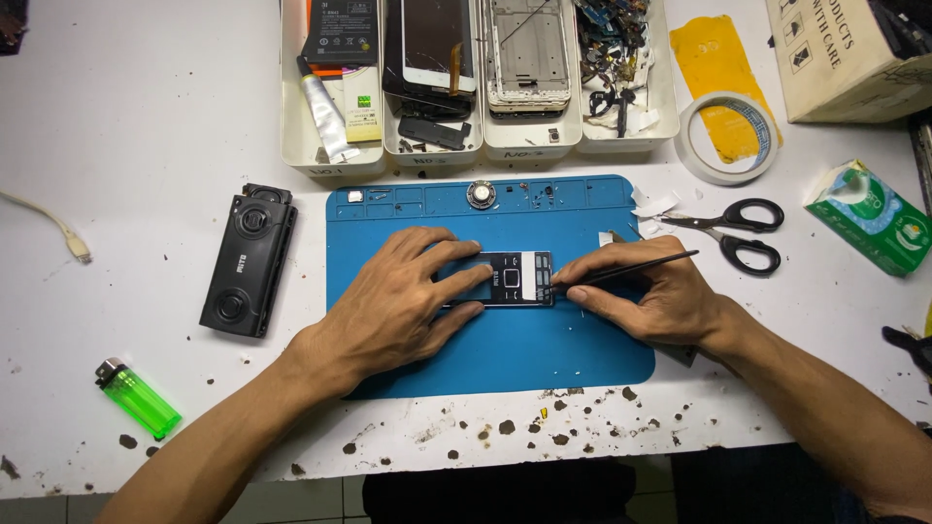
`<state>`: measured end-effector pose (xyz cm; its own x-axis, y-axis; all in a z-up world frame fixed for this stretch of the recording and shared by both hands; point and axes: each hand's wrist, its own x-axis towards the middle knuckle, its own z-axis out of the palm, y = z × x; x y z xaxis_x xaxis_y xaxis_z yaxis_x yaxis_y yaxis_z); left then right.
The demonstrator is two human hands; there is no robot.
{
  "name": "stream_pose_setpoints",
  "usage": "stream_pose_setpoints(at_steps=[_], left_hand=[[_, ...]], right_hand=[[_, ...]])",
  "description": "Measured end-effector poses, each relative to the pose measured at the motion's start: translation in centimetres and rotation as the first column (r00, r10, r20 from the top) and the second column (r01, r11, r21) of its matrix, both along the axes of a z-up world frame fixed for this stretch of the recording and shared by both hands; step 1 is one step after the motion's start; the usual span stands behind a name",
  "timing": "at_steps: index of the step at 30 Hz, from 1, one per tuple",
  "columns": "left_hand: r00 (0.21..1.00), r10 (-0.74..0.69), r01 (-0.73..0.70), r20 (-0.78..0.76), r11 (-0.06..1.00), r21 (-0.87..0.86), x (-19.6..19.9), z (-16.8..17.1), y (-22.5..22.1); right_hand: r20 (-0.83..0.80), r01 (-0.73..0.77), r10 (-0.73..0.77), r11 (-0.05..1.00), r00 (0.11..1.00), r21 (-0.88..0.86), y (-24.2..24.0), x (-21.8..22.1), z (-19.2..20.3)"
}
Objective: Repairing internal components of a mobile phone using a precision tool
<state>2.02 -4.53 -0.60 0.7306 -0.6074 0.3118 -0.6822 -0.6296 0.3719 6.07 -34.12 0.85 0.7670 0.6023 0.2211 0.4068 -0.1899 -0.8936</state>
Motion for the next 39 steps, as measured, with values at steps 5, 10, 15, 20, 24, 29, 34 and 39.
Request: stream_pose_setpoints(at_steps=[5,10,15,20,24,29,34,39], left_hand=[[1.000,-0.007,0.007,0.018,1.000,0.006,0.0,-0.1,0.0],[0.999,-0.013,0.013,0.036,1.000,-0.004,0.1,-0.1,0.1],[0.997,-0.014,0.014,0.074,1.000,0.013,0.2,-0.2,0.4],[0.997,-0.005,0.003,0.071,0.999,0.032,0.3,0.3,0.6],[0.996,0.001,-0.006,0.088,0.998,0.060,0.2,0.3,0.4],[0.997,-0.005,0.000,0.072,0.997,0.075,0.5,0.4,0.5],[0.999,-0.023,0.019,0.037,0.994,0.105,0.8,1.4,1.3],[0.999,-0.029,0.032,-0.019,0.983,0.183,1.3,2.2,2.3]], right_hand=[[-0.002,-0.037,0.037,0.999,0.999,0.009,-0.2,0.2,-0.2],[-0.007,-0.047,0.047,0.999,0.999,0.025,-0.2,0.2,-0.2],[-0.026,-0.006,0.007,0.999,1.000,0.052,0.1,0.0,-0.5],[-0.067,0.029,-0.026,0.999,0.997,0.038,-0.1,-0.1,-1.1],[-0.104,0.076,-0.071,0.996,0.992,0.043,0.1,-0.5,-1.4],[-0.125,0.085,-0.079,0.995,0.989,0.044,0.2,-0.6,-1.5],[-0.098,0.048,-0.042,0.998,0.994,0.050,0.4,-0.2,-0.6],[-0.043,0.066,-0.069,0.996,0.997,-0.053,0.6,-0.5,-0.5]])
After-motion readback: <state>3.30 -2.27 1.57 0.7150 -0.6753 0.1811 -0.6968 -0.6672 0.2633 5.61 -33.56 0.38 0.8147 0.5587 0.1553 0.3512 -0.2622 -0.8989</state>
